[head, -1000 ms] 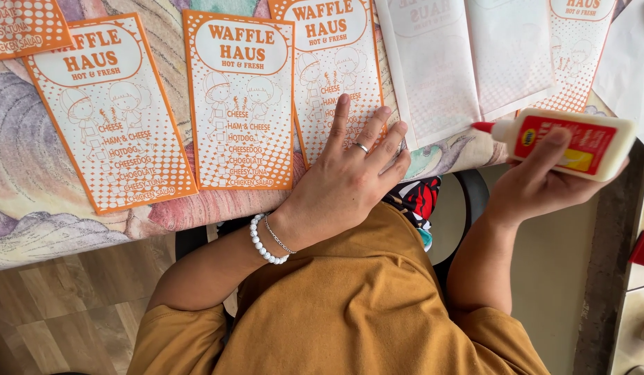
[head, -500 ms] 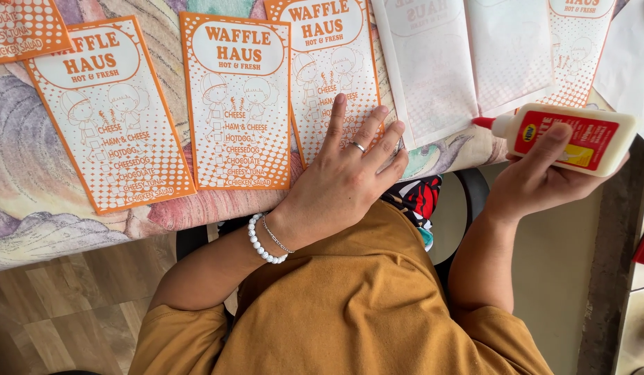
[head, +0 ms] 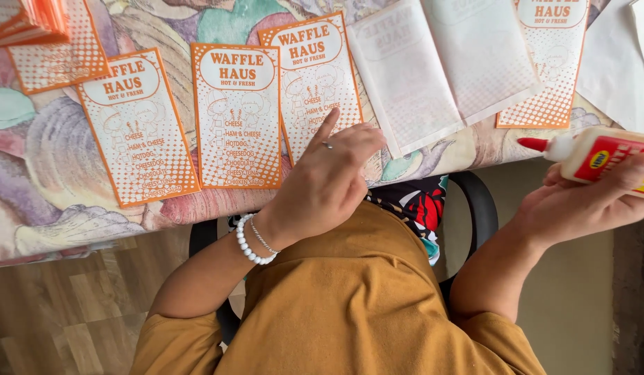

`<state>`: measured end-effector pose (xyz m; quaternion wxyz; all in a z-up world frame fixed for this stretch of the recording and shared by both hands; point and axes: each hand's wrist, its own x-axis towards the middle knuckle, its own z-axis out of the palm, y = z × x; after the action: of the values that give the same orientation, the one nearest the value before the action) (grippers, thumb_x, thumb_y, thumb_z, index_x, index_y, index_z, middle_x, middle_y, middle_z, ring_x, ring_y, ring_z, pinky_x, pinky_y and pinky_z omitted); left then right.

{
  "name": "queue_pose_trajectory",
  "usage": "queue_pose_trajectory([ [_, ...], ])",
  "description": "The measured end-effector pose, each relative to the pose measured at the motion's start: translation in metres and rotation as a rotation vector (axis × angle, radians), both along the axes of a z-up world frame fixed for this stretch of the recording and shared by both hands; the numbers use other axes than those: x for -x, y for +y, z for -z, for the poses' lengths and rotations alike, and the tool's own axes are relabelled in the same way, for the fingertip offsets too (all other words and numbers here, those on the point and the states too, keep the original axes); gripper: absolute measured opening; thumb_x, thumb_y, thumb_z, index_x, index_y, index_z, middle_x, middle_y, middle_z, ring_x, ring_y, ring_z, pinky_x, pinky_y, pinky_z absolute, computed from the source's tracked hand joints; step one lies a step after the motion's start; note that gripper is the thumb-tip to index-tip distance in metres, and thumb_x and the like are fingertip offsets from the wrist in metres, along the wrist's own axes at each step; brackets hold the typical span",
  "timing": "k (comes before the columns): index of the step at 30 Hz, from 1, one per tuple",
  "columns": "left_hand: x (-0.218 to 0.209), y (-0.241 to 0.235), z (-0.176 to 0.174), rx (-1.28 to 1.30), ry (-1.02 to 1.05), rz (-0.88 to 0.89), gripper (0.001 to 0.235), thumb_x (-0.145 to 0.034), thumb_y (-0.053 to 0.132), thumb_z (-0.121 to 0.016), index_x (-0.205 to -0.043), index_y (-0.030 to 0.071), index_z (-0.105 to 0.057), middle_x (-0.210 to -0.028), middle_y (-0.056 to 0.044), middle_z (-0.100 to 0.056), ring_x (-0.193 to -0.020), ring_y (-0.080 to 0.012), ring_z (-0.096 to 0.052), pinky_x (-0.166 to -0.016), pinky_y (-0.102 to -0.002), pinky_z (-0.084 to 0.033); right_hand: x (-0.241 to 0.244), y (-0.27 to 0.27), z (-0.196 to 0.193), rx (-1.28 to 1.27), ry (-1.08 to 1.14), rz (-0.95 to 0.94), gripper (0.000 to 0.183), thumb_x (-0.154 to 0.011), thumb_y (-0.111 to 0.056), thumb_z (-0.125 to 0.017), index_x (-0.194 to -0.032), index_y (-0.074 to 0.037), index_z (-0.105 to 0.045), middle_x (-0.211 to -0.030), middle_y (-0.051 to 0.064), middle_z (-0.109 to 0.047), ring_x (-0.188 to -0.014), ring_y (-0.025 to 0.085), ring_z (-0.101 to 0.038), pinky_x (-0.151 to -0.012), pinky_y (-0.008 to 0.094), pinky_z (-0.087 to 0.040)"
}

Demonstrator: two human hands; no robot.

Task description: Applying glue to the edges of paper sleeves and folding them to assemble bags.

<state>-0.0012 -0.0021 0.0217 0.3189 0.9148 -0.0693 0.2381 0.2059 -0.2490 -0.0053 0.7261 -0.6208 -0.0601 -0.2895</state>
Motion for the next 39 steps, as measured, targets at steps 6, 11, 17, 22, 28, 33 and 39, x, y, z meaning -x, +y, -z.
queue_pose_trajectory([
  [6, -0.034, 0.007, -0.05, 0.03, -0.058, -0.167, 0.036, -0.104, -0.001, -0.06, -0.137, 0.001, -0.048, -0.13, -0.016, -0.066, -0.118, -0.03, -0.069, -0.12, -0.057, -0.047, 0.005, 0.009, 0.027, 0.1, -0.076, -0.121, 0.038, -0.108, -0.034, -0.07, -0.117, 0.0, -0.054, -0.087, 0.021, -0.063, -0.059, 0.031, -0.066, -0.039, 0.037, -0.051],
  [11, -0.16, 0.036, 0.002, -0.217, 0.05, -0.294, 0.058, -0.078, 0.018, -0.088, -0.119, 0.006, -0.049, -0.109, -0.017, -0.066, -0.097, -0.0416, -0.064, -0.083, -0.049, -0.052, 0.011, 0.02, 0.029, 0.026, 0.017, -0.141, 0.031, -0.103, -0.026, -0.073, -0.108, -0.004, -0.052, -0.083, 0.015, -0.058, -0.058, 0.022, -0.055, -0.034, 0.035, -0.042],
  [17, -0.251, 0.073, 0.069, -0.243, 0.131, -0.322, 0.072, -0.047, 0.05, -0.102, -0.089, 0.02, -0.052, -0.094, -0.001, -0.064, -0.087, -0.0287, -0.061, -0.075, -0.044, -0.04, 0.002, -0.02, 0.039, -0.164, 0.099, -0.149, 0.033, -0.102, -0.025, -0.077, -0.112, -0.006, -0.053, -0.081, 0.017, -0.059, -0.057, 0.025, -0.061, -0.037, 0.037, -0.044],
  [22, -0.254, 0.069, 0.062, -0.066, 0.222, -0.223, 0.073, -0.05, 0.029, -0.102, -0.1, 0.019, -0.048, -0.094, 0.006, -0.066, -0.086, -0.0232, -0.064, -0.077, -0.045, -0.041, 0.007, -0.037, 0.024, -0.124, 0.241, -0.086, 0.048, -0.095, -0.043, -0.08, -0.117, -0.008, -0.055, -0.087, 0.012, -0.062, -0.061, 0.023, -0.061, -0.038, 0.033, -0.04],
  [28, -0.263, 0.063, 0.041, -0.133, 0.338, -0.194, 0.099, -0.046, 0.024, -0.106, -0.122, 0.016, -0.043, -0.121, -0.008, -0.058, -0.102, -0.0307, -0.065, -0.077, -0.05, -0.051, 0.004, -0.044, 0.028, -0.28, 0.326, -0.077, 0.043, -0.09, -0.038, -0.083, -0.113, -0.011, -0.057, -0.091, 0.009, -0.065, -0.068, 0.023, -0.066, -0.046, 0.038, -0.053],
  [33, -0.271, 0.065, 0.033, 0.038, 0.441, -0.201, 0.091, -0.05, 0.005, -0.097, -0.127, 0.017, -0.05, -0.094, 0.0, -0.073, -0.082, -0.0236, -0.074, -0.064, -0.041, -0.057, 0.0, -0.054, 0.031, -0.27, 0.313, -0.113, 0.037, -0.092, -0.038, -0.082, -0.103, -0.012, -0.057, -0.084, 0.005, -0.06, -0.067, 0.02, -0.063, -0.047, 0.04, -0.054],
  [39, -0.219, 0.055, 0.003, 0.448, 0.113, -0.093, 0.046, -0.071, 0.004, -0.08, -0.113, 0.019, -0.069, -0.076, 0.005, -0.07, -0.068, -0.0083, -0.068, -0.067, -0.026, -0.053, -0.008, -0.079, 0.026, -0.324, 0.162, -0.088, 0.041, -0.095, -0.035, -0.083, -0.114, -0.009, -0.058, -0.084, 0.008, -0.06, -0.065, 0.02, -0.059, -0.044, 0.036, -0.046],
])
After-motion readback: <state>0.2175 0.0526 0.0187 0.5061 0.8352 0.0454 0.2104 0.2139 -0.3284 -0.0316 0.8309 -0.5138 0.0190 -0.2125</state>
